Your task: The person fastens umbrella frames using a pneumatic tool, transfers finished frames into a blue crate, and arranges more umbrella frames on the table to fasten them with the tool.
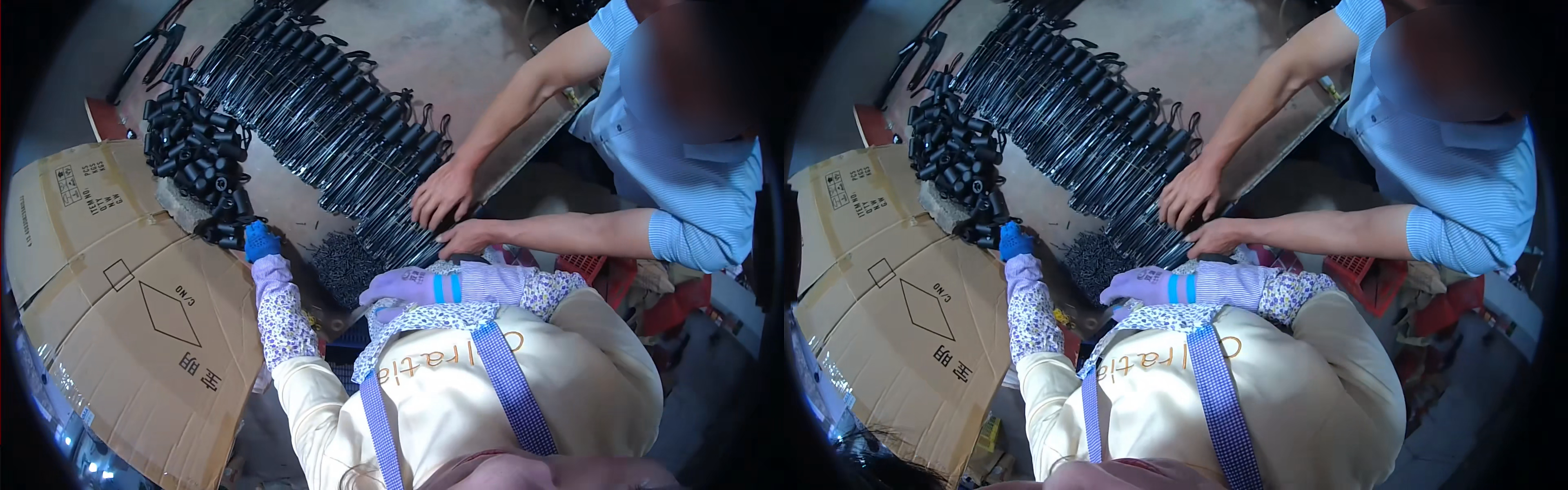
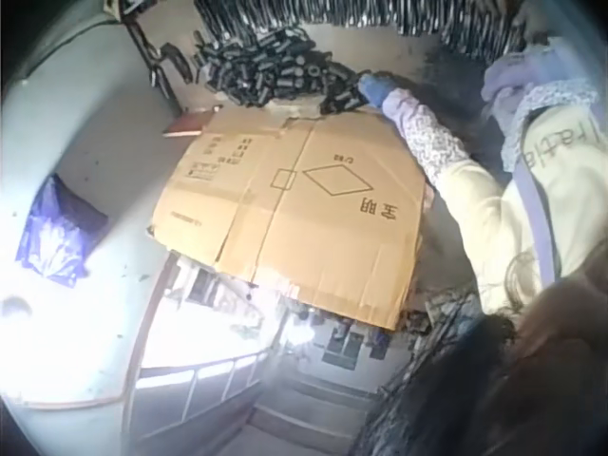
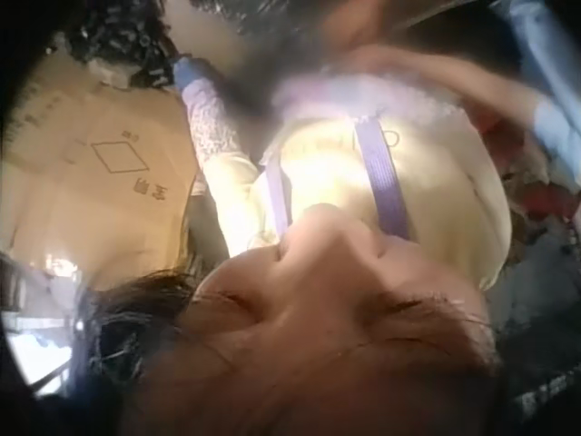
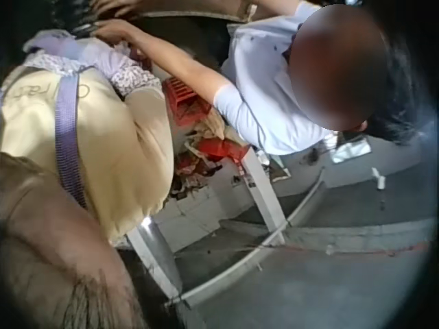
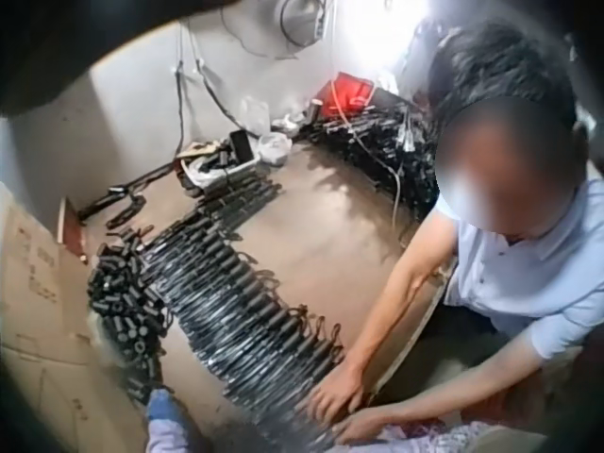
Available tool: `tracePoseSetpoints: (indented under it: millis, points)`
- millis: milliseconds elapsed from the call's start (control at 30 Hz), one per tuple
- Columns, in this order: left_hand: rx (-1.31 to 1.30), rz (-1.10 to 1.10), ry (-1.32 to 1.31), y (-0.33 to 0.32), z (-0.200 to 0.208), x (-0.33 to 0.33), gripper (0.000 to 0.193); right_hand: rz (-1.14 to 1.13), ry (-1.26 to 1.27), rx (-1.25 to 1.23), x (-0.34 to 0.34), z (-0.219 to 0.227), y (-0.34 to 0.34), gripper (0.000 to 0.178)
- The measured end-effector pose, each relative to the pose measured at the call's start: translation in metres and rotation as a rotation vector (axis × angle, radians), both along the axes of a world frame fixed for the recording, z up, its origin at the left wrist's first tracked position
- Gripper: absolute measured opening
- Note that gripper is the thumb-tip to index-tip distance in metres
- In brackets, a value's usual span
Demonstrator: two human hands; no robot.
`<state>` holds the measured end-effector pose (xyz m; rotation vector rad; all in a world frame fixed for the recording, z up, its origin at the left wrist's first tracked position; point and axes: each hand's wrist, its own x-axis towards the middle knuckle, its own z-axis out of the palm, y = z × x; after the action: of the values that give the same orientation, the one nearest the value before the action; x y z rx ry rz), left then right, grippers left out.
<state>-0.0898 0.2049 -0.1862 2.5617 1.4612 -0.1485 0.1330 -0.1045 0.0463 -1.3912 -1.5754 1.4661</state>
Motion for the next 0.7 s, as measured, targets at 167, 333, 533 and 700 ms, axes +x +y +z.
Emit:
tracePoseSetpoints:
  millis: [167, 333, 533, 700]
  points:
    - [0.021, 0.054, -0.049, 0.000, 0.006, -0.003, 0.025, -0.105, 0.039, -0.017, 0.002, -0.011, -0.019, 0.041]
    - [0.287, 0.061, -0.325, -0.011, -0.011, -0.026, 0.018, -0.220, 0.032, -0.016, 0.011, -0.002, -0.032, 0.038]
    - [0.000, 0.175, -0.093, 0.006, -0.005, -0.021, 0.020, -0.395, -0.044, -0.064, 0.033, 0.005, -0.040, 0.037]
    - [-0.114, 0.168, -0.060, 0.010, -0.001, -0.015, 0.024, -0.579, -0.084, 0.007, 0.065, -0.001, -0.043, 0.035]
